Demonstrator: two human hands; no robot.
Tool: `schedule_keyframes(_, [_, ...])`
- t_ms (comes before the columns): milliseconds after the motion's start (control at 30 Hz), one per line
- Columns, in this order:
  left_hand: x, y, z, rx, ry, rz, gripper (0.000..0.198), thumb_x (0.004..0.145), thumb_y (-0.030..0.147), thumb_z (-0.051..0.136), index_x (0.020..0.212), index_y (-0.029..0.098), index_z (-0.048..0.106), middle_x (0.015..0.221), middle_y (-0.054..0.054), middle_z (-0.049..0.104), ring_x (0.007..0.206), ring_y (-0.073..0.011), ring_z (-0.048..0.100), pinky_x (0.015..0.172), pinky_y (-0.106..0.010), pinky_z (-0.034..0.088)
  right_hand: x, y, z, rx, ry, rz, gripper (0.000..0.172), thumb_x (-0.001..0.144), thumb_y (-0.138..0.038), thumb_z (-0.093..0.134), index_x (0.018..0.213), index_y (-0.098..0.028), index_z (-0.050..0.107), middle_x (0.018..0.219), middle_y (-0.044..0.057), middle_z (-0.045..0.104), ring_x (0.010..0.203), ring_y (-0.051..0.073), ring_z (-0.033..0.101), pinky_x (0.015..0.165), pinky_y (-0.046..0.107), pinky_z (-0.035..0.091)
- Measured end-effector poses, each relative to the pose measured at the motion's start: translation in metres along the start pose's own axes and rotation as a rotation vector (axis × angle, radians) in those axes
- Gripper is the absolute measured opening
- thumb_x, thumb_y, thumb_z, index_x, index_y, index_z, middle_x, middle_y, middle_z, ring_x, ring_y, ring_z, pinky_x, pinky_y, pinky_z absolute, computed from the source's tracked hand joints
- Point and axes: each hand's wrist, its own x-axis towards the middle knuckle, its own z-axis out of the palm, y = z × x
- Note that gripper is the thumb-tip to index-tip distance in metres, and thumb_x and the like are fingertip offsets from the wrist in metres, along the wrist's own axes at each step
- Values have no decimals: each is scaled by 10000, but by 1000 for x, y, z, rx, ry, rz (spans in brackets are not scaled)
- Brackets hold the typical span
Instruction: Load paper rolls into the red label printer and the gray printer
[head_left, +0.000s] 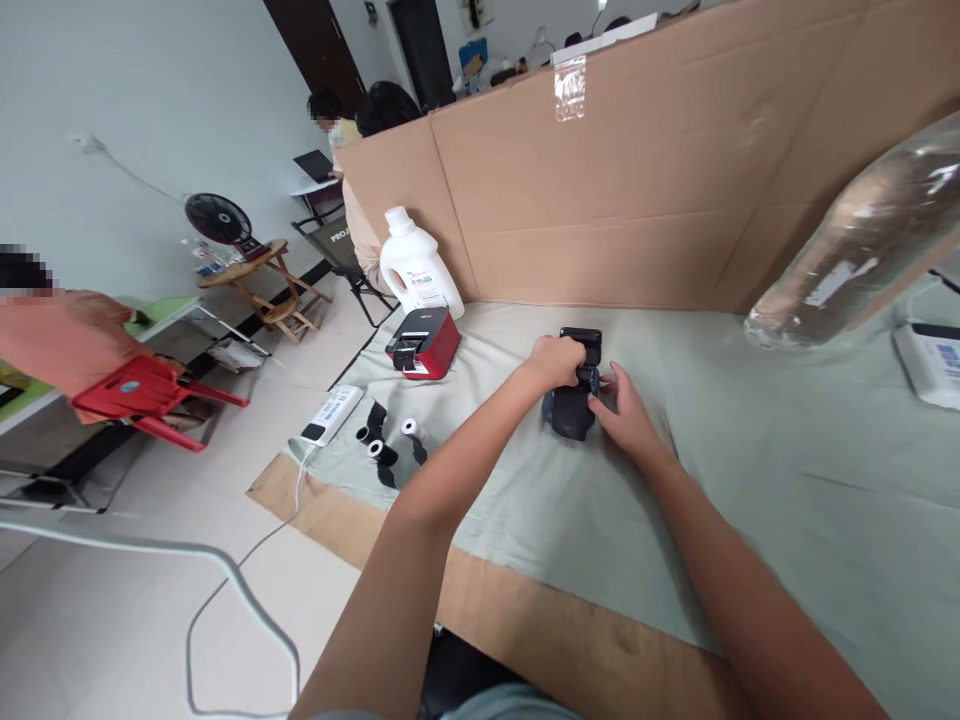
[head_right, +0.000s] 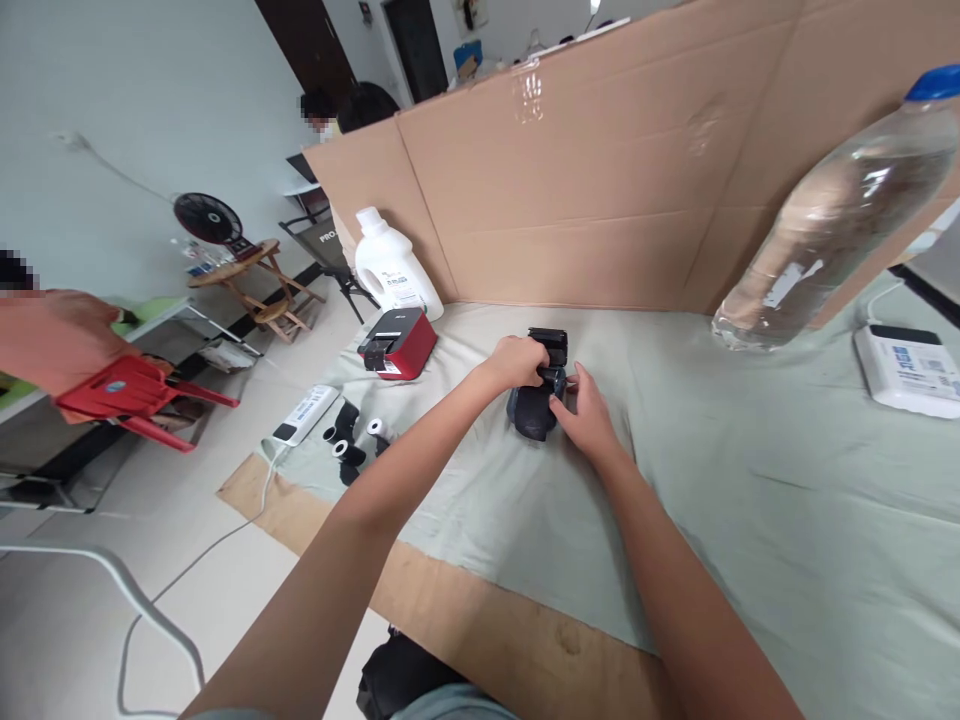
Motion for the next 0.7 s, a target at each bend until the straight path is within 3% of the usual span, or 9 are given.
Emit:
schedule_keyframes(100, [-27,-11,-15,-129,241,51,164,777,172,716,938,164,749,1087,-113,726,1115,-304,660,991,-411,473,0,1,0,21,1,12,840,836,-533,617,1553,-218,311,1321,164,564,1109,322,627,1026,551,499])
schedule_keyframes(200, [-76,-32,-26,-507,443,37,208,770,217,736,965,171,679,1125,-78,712,1049,-226,671,930,-332,503,-1,-1,-1,38,-1,47,867,832,-570,628,1559,-230,300,1342,162,553,1132,322,621,1022,544,503])
schedule_keyframes(267, [-115,-51,-30,-764,449,-26,251,791,293,737,983,170,633,1012,-59,718,918,-190,684,833,-301,529,-1,-3,-1,36,1,69,870,830,-570,636,1557,-226,306,1332,161,564,1136,325,623,1034,549,495])
schedule_keyframes(333, [-154,-72,-31,-867,446,-100,337,783,407,763,978,168,627,975,-56,712,876,-184,675,792,-288,529,-1,-4,-1,29,11,68,853,835,-556,636,1554,-226,317,1328,160,571,1128,326,629,1041,553,490])
schedule_keyframes(467, [-208,-113,-33,-712,484,-421,437,813,575,696,991,175,704,840,-37,703,753,-173,631,685,-268,475,0,-2,1,16,32,39,833,837,-541,637,1546,-223,336,1324,167,574,1092,329,640,1025,565,498])
schedule_keyframes(600, [-227,-151,-32,-482,398,-807,467,792,634,664,930,192,721,635,1,616,586,-162,570,589,-267,415,2,0,2,24,42,34,813,833,-536,642,1534,-233,362,1305,157,582,1066,316,646,1011,559,511])
schedule_keyframes(700, [-239,-173,-32,-312,319,-881,475,754,655,670,890,205,742,730,-26,659,652,-179,596,584,-266,405,1,-2,1,24,46,43,803,829,-529,644,1523,-224,382,1299,158,583,1065,311,649,1006,550,517])
